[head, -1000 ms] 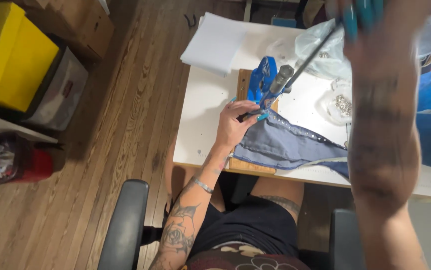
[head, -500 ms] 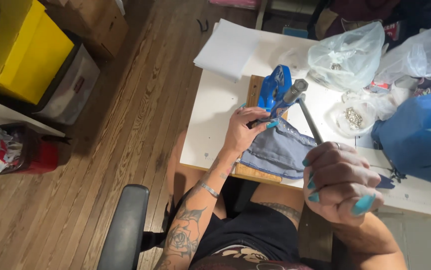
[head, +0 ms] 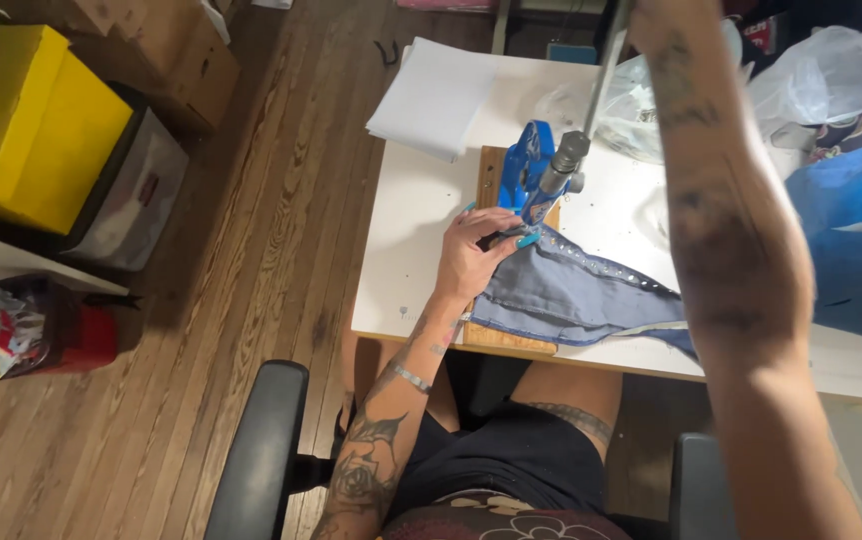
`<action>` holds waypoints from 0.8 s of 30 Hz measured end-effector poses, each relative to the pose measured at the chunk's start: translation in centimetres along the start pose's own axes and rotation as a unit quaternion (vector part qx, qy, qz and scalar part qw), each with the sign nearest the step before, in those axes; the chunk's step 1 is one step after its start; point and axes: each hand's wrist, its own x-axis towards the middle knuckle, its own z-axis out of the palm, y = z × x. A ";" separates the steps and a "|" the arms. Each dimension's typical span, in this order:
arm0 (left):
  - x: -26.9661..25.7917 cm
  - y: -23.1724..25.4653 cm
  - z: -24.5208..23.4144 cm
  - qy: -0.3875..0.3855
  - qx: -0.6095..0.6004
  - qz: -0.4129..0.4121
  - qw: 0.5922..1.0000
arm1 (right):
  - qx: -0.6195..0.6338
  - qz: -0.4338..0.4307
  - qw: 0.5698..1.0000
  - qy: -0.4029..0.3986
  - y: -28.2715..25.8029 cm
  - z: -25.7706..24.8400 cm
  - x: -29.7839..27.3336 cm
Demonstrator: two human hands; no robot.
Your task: Installing metal grommets into a fabric strip using a rotary hole punch and a manual press
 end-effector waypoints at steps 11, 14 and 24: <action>1.4 7.7 -1.9 0.021 -0.032 -0.120 0.992 | -0.110 0.063 0.989 -0.082 5.0 -3.2 -10.8; -0.8 10.5 -3.1 0.072 0.028 -0.207 0.975 | -0.216 0.233 0.911 -0.263 5.7 -2.9 -17.1; -2.8 11.0 -2.9 -0.035 0.171 -0.255 0.951 | -0.163 0.374 0.825 -0.392 -1.9 0.0 -14.1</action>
